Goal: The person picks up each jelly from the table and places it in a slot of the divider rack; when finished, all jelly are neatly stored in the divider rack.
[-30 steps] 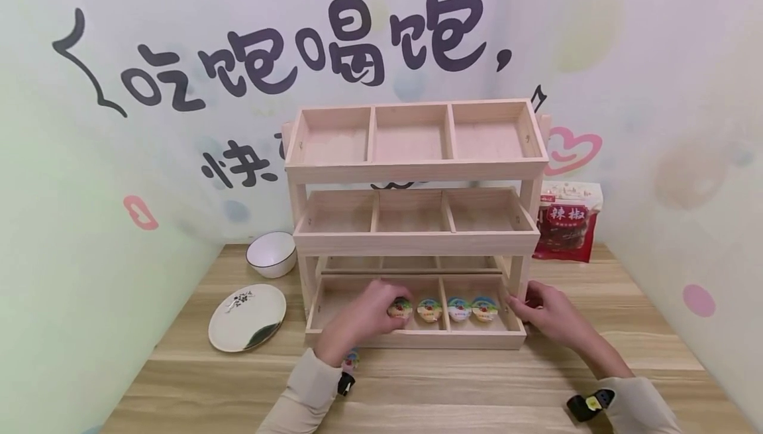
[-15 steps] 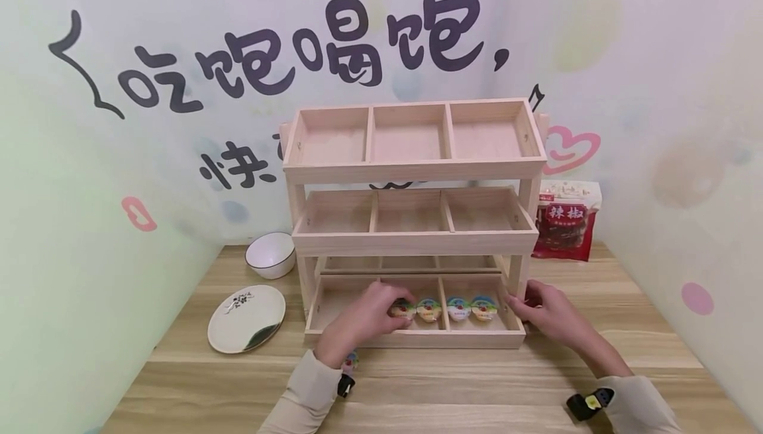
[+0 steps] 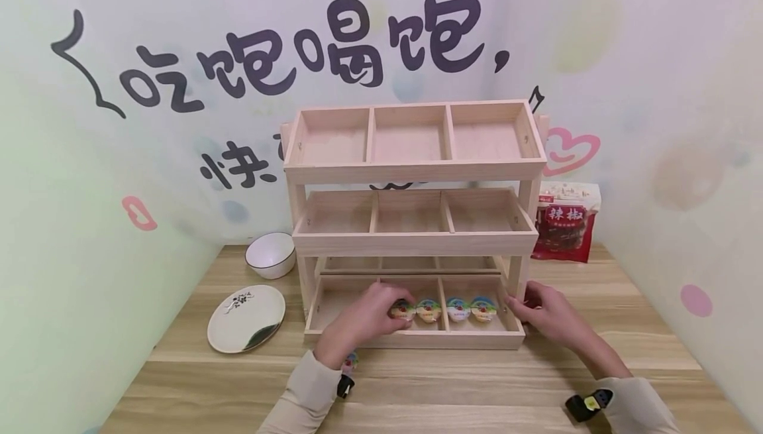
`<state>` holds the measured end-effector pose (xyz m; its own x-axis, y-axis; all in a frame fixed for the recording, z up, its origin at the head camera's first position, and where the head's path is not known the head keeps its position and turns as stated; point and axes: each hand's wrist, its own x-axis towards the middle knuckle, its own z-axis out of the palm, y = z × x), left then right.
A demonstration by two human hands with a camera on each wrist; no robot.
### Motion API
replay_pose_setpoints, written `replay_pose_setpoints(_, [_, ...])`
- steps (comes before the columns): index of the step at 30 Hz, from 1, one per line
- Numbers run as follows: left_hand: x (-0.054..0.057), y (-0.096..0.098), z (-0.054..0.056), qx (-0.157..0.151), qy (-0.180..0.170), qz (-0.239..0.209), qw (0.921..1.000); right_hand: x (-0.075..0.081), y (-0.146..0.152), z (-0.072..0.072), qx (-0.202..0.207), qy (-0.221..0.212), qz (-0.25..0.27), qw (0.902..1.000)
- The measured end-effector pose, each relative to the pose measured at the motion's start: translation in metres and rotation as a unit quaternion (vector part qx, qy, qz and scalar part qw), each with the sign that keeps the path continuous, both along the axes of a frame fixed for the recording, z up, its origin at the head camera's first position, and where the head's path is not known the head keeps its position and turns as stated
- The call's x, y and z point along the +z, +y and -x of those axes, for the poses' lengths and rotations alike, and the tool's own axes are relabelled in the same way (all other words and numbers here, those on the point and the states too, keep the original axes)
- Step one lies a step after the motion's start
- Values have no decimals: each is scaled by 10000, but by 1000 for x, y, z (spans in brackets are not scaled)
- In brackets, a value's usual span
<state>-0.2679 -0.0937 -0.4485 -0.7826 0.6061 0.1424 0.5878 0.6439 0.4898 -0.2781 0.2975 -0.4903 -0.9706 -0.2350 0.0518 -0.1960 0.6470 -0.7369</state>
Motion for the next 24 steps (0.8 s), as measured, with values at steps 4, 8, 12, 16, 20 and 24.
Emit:
replay_pose_setpoints(4, [2,-2,-2,-38,-42,-103,9999,0,0,0,1,24,-1,10000])
replay_pose_setpoints(8, [7,-8,-5,-108,12,-268,9996,2,-1,-1,-2,-23,37,10000])
replay_pose_setpoints(12, [11,-15,-10,-187,264,-361,9988,3,-1,-2,-18,-33,30,10000])
replay_pose_setpoints(16, [12,-26,-21,-205,504,-468,9974,5,-1,-3,-72,-114,4,9999])
replay_pose_setpoints(20, [12,-39,-32,-212,753,-689,9945,6,-3,-4,-219,-303,-50,9993])
replay_pose_setpoints(24, [10,-53,-44,-247,810,-947,9919,8,-5,-6,-278,-344,-155,9989])
